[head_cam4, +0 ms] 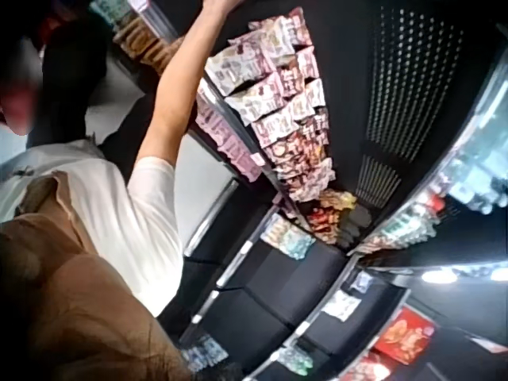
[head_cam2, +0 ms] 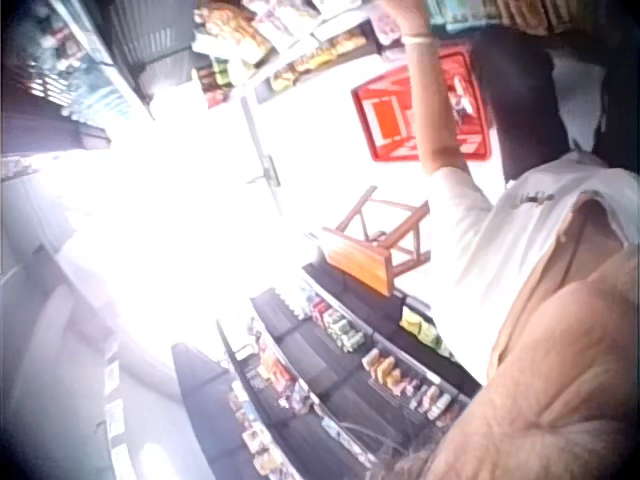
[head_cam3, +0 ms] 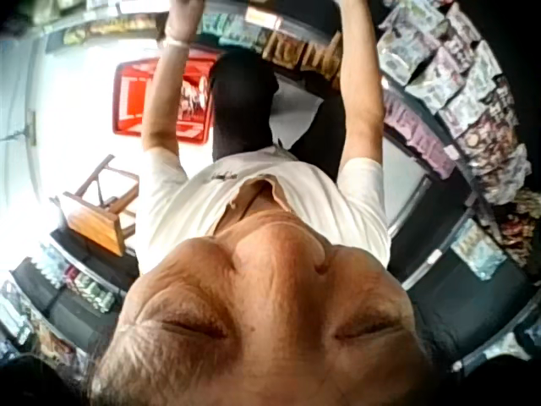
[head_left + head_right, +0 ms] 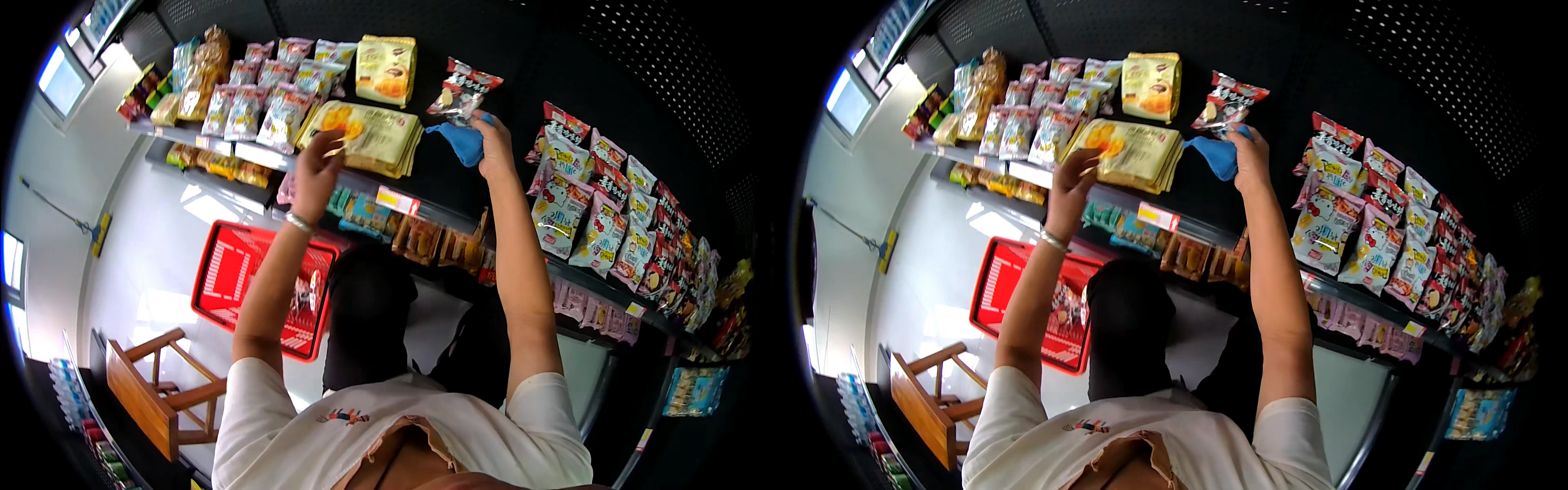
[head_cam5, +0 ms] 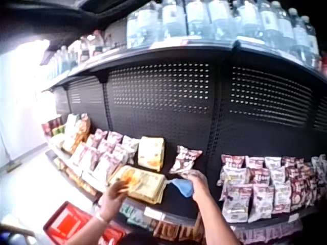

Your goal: The person sits on the floor and restocks snack packets on a shelf, taking items from a red basket and arranging them in rows. The person also wipes the shelf surface with a blue cloth between restocking actions.

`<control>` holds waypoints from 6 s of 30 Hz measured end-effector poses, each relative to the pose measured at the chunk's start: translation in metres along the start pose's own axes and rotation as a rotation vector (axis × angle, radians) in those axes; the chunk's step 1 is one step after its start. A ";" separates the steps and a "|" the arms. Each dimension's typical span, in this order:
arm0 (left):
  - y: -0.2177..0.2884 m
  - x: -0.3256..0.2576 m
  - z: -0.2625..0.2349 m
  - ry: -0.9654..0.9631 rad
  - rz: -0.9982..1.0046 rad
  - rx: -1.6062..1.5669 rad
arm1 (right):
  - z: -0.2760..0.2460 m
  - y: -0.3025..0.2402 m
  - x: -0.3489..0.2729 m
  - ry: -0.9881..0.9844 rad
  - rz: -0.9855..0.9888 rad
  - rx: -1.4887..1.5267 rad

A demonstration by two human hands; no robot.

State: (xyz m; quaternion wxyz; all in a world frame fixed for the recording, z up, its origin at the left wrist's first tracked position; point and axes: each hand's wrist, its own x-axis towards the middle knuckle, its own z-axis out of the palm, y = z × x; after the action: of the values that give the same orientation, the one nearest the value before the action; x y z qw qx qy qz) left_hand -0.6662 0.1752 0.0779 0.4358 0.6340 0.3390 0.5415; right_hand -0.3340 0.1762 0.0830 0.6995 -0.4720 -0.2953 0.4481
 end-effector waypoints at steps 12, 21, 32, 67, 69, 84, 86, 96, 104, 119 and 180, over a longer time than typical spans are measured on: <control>-0.153 0.201 0.190 -0.189 -0.084 0.446 | -0.020 0.025 0.076 0.115 0.083 -0.328; -0.165 0.210 0.215 -0.358 -0.135 0.162 | -0.029 0.026 0.077 0.045 0.090 -0.142; 0.031 0.110 0.086 -0.008 0.220 0.487 | 0.075 -0.043 -0.016 -0.265 -0.360 -0.370; -0.156 -0.286 -0.221 0.789 -0.353 0.052 | 0.218 0.115 -0.243 -0.802 0.281 -0.393; -0.156 -0.284 -0.220 0.767 -0.424 0.090 | 0.201 0.096 -0.232 -0.771 0.204 -0.396; -0.096 -0.154 -0.134 0.376 -0.235 -0.022 | 0.047 0.031 -0.066 -0.117 0.179 -0.054; -0.092 -0.134 -0.110 0.318 -0.229 -0.088 | 0.031 0.052 -0.057 -0.065 0.231 -0.101; -0.054 -0.050 -0.004 0.199 -0.518 -0.698 | 0.026 0.072 -0.034 -0.081 0.340 -0.076; -0.111 -0.012 0.016 0.183 -0.722 -0.954 | 0.033 0.065 -0.012 -0.214 0.163 -0.146; -0.065 0.001 0.044 0.185 -0.679 -0.690 | 0.044 0.062 -0.017 -0.313 0.043 -0.386; -0.116 -0.168 -0.132 0.701 -0.145 0.287 | 0.129 0.052 -0.078 -0.326 0.071 -0.192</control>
State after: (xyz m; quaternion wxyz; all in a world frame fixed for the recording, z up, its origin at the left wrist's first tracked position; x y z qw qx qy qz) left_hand -0.8215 0.0929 -0.0898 0.2373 0.4395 0.5837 0.6402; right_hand -0.4931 0.1650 0.0843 0.5779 -0.4680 -0.4291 0.5127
